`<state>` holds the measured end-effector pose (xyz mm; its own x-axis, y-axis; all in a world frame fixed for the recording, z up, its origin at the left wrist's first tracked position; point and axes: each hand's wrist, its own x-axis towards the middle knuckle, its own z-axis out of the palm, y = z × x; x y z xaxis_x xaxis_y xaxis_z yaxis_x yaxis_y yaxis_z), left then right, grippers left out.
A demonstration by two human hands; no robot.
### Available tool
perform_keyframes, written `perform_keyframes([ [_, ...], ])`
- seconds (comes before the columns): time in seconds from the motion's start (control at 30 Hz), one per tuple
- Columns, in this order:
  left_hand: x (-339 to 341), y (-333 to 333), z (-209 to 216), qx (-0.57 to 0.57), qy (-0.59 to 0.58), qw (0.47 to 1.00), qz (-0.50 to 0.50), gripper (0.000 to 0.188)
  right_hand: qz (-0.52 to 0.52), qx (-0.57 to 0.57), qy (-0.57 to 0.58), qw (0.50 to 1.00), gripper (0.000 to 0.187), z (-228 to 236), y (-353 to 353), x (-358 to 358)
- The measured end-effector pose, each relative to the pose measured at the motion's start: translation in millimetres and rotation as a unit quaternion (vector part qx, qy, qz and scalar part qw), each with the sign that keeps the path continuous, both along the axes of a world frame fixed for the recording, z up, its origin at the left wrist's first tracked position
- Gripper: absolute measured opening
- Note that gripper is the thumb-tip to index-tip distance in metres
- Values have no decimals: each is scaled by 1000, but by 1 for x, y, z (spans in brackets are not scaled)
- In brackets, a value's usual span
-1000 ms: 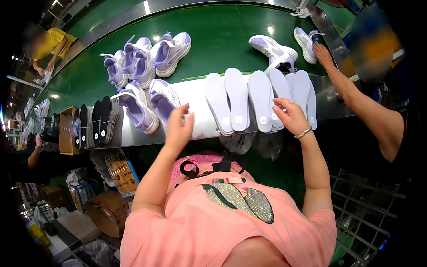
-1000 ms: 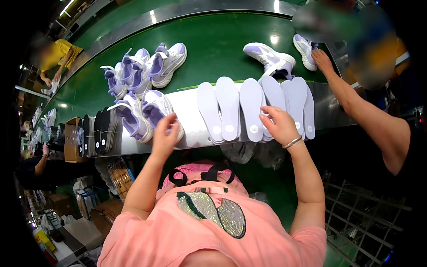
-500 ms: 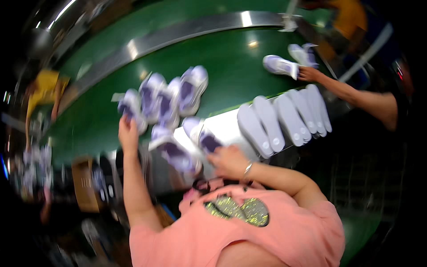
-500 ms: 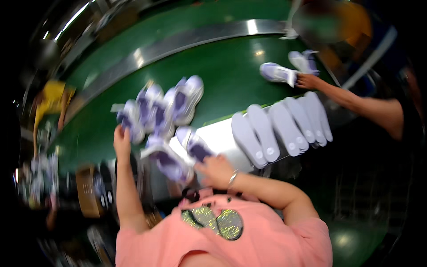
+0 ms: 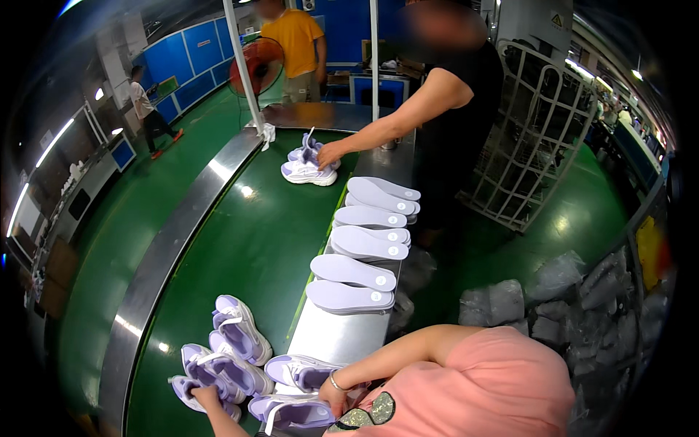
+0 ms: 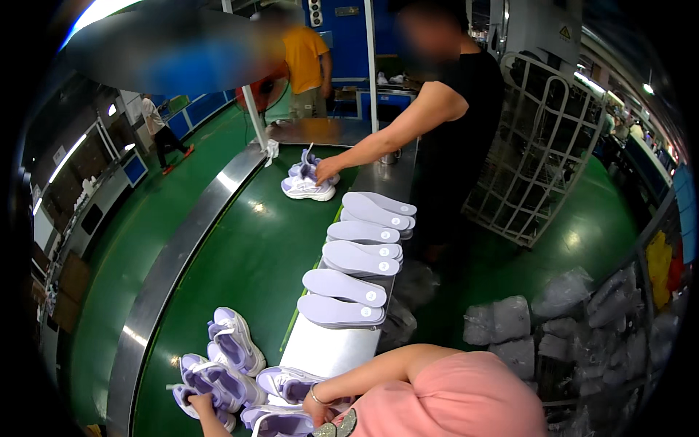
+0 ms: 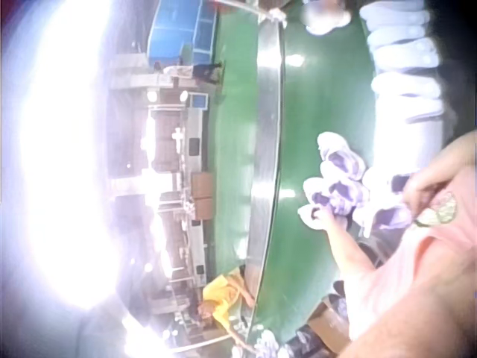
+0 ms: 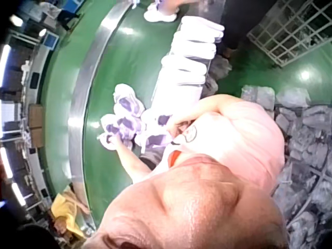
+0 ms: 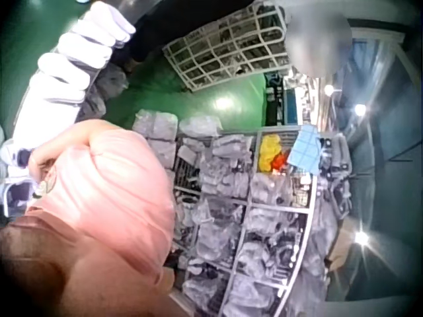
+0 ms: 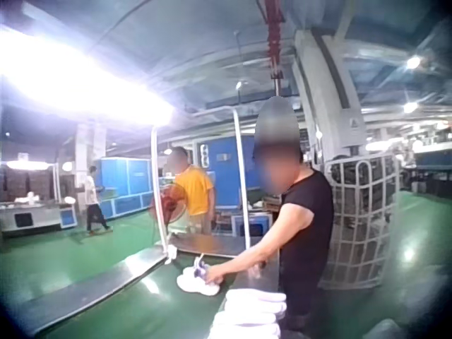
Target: The person collects stacks of white insoles from a storage shelf and brings them to an assembly line, where they place the insoles into purple and white sneakers moving along a conveyor belt.
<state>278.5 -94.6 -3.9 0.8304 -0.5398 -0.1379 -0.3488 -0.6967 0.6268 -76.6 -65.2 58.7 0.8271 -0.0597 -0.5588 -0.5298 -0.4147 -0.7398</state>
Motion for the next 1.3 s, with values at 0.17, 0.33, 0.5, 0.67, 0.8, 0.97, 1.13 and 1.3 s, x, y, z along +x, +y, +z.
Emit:
perform_keyframes([
  [0.17, 27, 2, -30, 37, 103, 993, -33, 52, -93, -193, -5, 977, 37, 19, 13, 17],
  [0.33, 34, -12, -29, -23, 135, 989, -54, 50, -49, -246, 3, 968, 21, 12, -3, 23],
  [0.5, 14, -64, -32, -34, 149, 983, -100, 47, 24, -248, 19, 968, 23, 32, -43, -12],
  [0.67, 7, -131, -39, 75, 151, 984, -61, 43, 41, -243, -9, 969, 23, 20, -37, -18],
  [0.8, -5, -182, -52, 43, 129, 990, -47, 40, 47, -216, -36, 975, 23, 19, -40, -28],
  [0.97, -106, -246, 3, 115, 69, 974, -181, 32, 25, -200, -27, 979, 21, 13, -40, -28],
  [1.13, -101, -261, -13, 77, 38, 967, -238, 38, -11, -186, -65, 980, 21, 11, -40, -24],
  [1.3, -137, -236, 13, -23, -90, 963, -252, 53, -18, -189, -66, 980, 21, 7, -42, -28],
])
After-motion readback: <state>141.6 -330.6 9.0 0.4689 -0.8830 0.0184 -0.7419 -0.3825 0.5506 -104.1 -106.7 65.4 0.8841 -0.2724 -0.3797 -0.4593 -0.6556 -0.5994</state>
